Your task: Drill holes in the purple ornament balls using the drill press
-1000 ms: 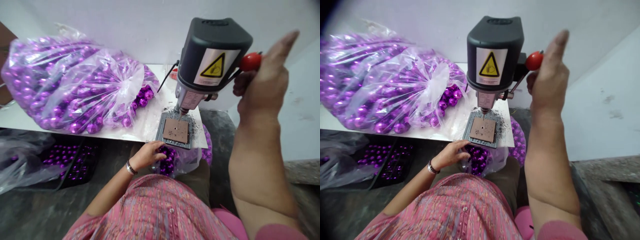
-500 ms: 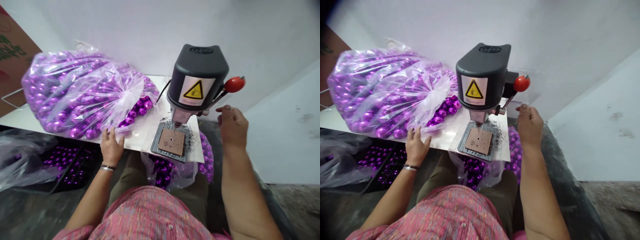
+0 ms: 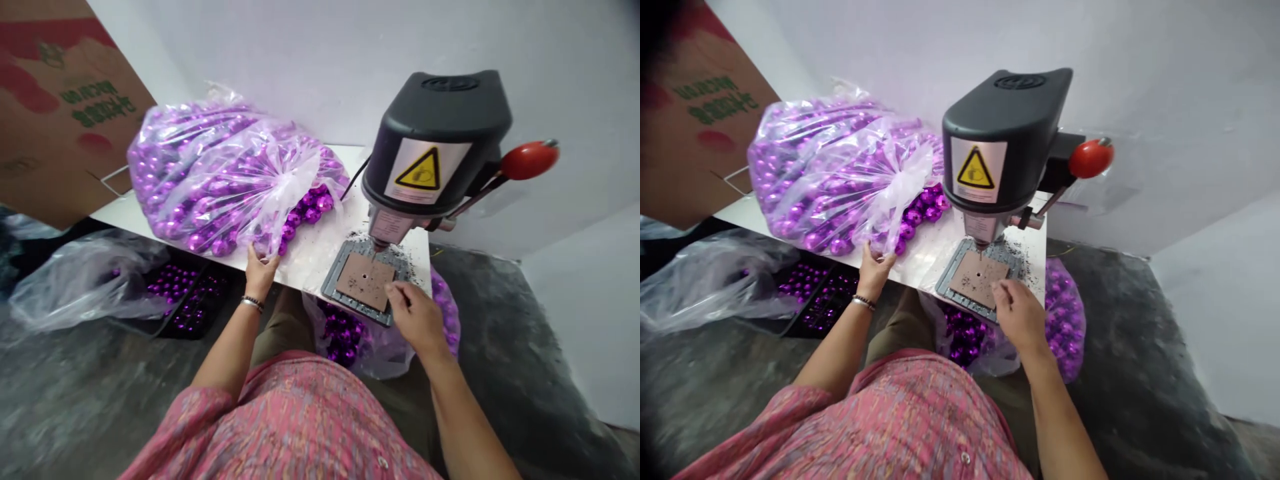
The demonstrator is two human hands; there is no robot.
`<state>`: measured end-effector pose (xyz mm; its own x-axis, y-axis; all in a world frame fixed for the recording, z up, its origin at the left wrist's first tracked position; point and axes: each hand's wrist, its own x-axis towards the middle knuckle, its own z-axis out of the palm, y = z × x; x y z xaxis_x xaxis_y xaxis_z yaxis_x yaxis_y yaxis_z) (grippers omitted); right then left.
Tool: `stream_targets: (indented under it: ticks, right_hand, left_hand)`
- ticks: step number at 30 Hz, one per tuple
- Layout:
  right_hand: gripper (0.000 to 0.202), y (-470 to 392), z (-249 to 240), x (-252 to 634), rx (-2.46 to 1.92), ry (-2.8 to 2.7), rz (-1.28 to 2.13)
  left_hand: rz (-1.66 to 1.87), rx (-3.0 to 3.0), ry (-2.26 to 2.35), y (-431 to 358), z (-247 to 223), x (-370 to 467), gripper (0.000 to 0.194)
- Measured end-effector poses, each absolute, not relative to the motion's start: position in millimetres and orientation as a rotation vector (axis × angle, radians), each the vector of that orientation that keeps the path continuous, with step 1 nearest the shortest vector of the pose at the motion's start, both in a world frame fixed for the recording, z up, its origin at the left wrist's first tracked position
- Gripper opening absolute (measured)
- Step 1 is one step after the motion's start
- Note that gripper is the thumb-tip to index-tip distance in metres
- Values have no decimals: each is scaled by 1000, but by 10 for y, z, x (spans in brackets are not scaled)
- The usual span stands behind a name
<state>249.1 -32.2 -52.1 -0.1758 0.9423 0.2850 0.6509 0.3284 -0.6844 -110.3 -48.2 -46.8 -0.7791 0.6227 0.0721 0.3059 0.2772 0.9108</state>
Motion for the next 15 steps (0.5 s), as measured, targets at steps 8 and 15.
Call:
stream_targets:
  ticks: [8, 15]
  right_hand:
    - [41, -780, -704, 2153, -1143, -2108, 415]
    - [39, -764, -614, 1683, -1046, -2123, 340]
  left_hand:
    - [1840, 1207, 1858, -643, -185, -1306, 51]
    - [1664, 1057, 1924, -874, -472, -1448, 61]
